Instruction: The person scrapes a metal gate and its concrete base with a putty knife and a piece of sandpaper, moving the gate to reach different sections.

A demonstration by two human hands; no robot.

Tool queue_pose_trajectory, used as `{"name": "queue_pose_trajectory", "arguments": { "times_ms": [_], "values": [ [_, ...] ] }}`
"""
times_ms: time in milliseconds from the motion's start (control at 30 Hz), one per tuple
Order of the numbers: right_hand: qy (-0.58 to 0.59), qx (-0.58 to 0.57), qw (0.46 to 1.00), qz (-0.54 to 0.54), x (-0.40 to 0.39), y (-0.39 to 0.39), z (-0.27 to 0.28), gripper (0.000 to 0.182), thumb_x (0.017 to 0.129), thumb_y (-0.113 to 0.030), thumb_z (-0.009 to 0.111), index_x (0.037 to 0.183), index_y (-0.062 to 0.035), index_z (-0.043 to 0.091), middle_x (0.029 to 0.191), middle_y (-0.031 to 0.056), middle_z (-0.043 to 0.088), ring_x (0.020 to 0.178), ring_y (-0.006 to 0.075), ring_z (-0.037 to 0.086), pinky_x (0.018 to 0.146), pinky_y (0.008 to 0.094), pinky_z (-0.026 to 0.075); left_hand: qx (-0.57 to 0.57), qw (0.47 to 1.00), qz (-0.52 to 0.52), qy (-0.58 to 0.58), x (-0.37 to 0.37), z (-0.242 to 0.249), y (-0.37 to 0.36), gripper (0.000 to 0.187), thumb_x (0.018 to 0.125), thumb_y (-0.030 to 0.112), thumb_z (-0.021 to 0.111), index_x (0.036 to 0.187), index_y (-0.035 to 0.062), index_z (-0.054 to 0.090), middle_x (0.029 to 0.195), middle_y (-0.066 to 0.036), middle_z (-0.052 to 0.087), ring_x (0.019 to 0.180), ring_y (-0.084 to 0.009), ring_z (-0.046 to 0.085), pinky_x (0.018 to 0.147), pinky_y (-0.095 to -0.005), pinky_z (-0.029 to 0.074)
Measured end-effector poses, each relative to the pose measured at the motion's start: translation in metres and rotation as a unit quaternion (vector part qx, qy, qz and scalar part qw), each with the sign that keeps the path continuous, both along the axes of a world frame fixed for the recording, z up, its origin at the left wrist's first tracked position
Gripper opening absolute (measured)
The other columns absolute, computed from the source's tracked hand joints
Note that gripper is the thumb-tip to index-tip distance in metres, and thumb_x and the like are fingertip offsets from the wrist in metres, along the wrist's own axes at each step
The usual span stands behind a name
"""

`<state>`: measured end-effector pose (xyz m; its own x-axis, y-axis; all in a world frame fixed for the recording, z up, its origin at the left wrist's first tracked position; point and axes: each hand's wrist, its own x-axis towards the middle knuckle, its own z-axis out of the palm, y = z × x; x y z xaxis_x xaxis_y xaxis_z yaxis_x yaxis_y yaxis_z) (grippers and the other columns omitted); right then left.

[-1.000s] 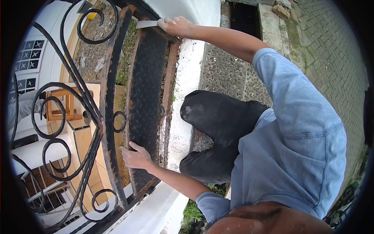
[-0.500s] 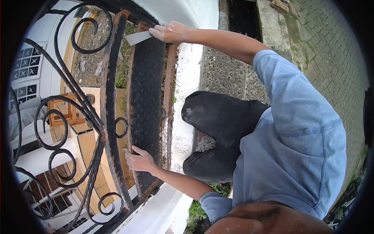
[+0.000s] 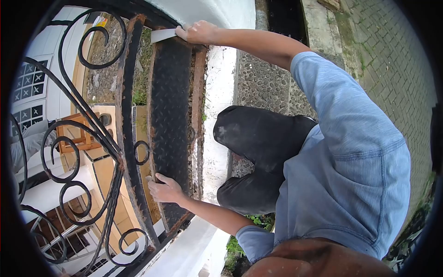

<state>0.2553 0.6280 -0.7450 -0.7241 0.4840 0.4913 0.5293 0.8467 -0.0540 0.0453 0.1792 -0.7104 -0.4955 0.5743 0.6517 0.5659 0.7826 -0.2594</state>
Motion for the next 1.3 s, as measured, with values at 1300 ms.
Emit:
{"name": "queue_pose_trajectory", "arguments": {
  "times_ms": [1300],
  "values": [
    [0.037,-0.002,0.999,-0.02,-0.006,0.014,-0.013,0.025,0.095,-0.013,0.045,0.119,-0.0043,0.045,0.082,0.0162,0.065,0.073,0.036,0.07,0.057,0.0448,0.056,0.002,0.998,0.049,-0.042,0.011,-0.003,-0.01,0.053,0.096,0.043,0.047,0.112,-0.0038,0.063,0.094,-0.022,0.065,0.087,-0.0414,0.061,0.073,-0.0547,0.043]
  ]
}}
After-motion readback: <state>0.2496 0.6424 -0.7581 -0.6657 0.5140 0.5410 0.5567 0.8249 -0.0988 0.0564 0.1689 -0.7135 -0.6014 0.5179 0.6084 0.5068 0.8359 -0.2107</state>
